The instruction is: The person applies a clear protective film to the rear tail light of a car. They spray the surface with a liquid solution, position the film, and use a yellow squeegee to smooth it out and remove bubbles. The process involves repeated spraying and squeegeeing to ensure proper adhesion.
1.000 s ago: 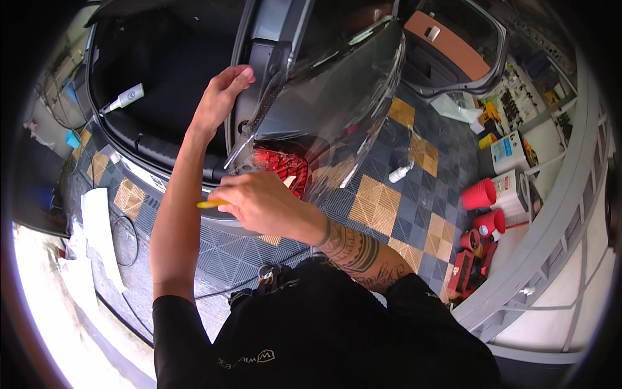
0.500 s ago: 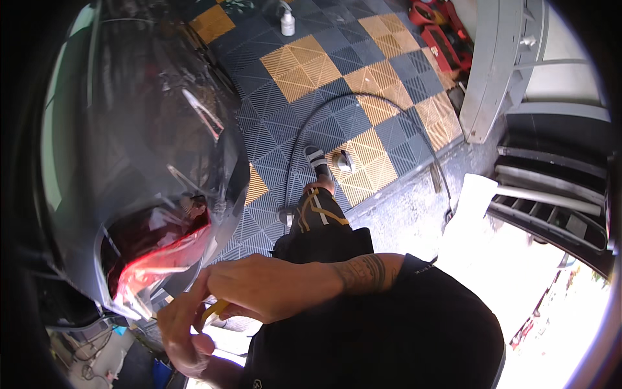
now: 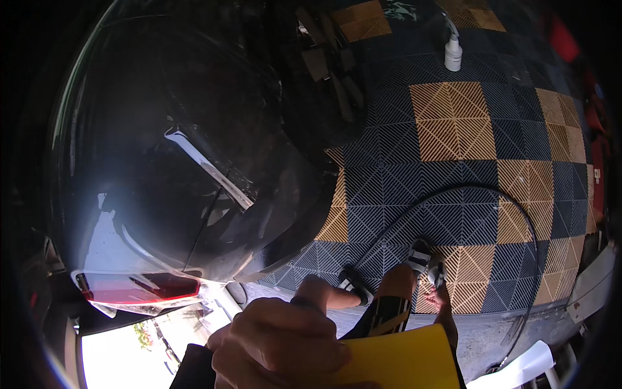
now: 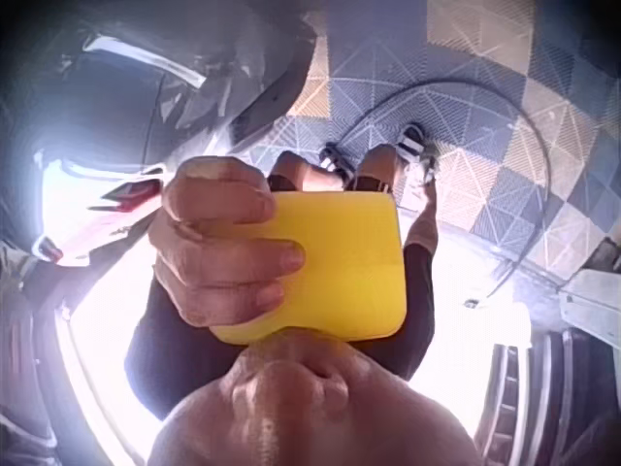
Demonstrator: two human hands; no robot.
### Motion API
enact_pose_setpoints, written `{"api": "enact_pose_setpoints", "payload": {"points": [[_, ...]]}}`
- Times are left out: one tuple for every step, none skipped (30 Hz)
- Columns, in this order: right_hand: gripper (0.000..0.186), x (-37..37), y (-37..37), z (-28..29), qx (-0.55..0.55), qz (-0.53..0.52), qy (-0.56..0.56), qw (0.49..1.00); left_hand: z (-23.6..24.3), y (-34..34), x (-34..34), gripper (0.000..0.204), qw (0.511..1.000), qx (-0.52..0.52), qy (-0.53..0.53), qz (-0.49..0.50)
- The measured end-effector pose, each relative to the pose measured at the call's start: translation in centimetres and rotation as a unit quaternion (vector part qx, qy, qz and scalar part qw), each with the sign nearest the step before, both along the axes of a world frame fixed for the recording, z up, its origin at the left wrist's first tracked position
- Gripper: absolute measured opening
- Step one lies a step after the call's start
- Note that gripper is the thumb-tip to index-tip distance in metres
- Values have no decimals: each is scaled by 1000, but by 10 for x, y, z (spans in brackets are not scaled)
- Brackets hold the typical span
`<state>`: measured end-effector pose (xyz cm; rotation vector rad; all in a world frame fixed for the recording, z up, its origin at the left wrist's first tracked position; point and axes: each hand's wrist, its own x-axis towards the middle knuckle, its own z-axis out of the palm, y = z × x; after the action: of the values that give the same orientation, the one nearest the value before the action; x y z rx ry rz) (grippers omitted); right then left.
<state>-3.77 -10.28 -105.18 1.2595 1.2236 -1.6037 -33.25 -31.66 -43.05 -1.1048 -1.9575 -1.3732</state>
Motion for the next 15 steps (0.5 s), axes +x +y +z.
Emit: {"api": "enact_pose_setpoints", "payload": {"points": [[85,-16,-26,17,-17,2,57,998,23,11,-11,6,998,-19,13,-60],[78,-22,-30,34,-22,-8,40,999,42,12,-21,7,994,-22,14,-105],[74,14,16,20,54,146,130,979,67,-7,-4,10,998,11,-63,-16],[70,40,83,7,139,315,216,914,86,-39,25,15,985,54,-139,86],[74,15,49,39,158,253,282,912,110,-11,0,20,989,99,-106,43],[79,-7,42,87,179,226,335,897,131,4,-17,26,984,156,-80,29],[91,-54,46,156,215,394,492,746,131,-1,-47,39,987,150,-56,14],[104,-97,46,246,272,471,639,543,137,-6,-71,52,990,136,-38,8],[97,-138,48,353,260,426,614,611,132,-26,-79,52,982,50,-176,43],[90,-185,40,445,220,332,564,723,125,-32,-88,52,939,-60,-333,59],[83,-229,29,534,170,229,539,792,103,-23,-91,48,942,-69,-322,68],[76,-269,19,607,142,181,549,803,94,-4,-99,44,945,-79,-310,72],[70,-310,9,666,125,161,574,793,115,8,-115,42,937,-69,-341,22],[66,-347,4,709,131,199,598,765,138,17,-133,39,926,-58,-371,-31],[62,-385,8,732,124,276,626,719,156,26,-139,38,910,-54,-405,-69]]}}
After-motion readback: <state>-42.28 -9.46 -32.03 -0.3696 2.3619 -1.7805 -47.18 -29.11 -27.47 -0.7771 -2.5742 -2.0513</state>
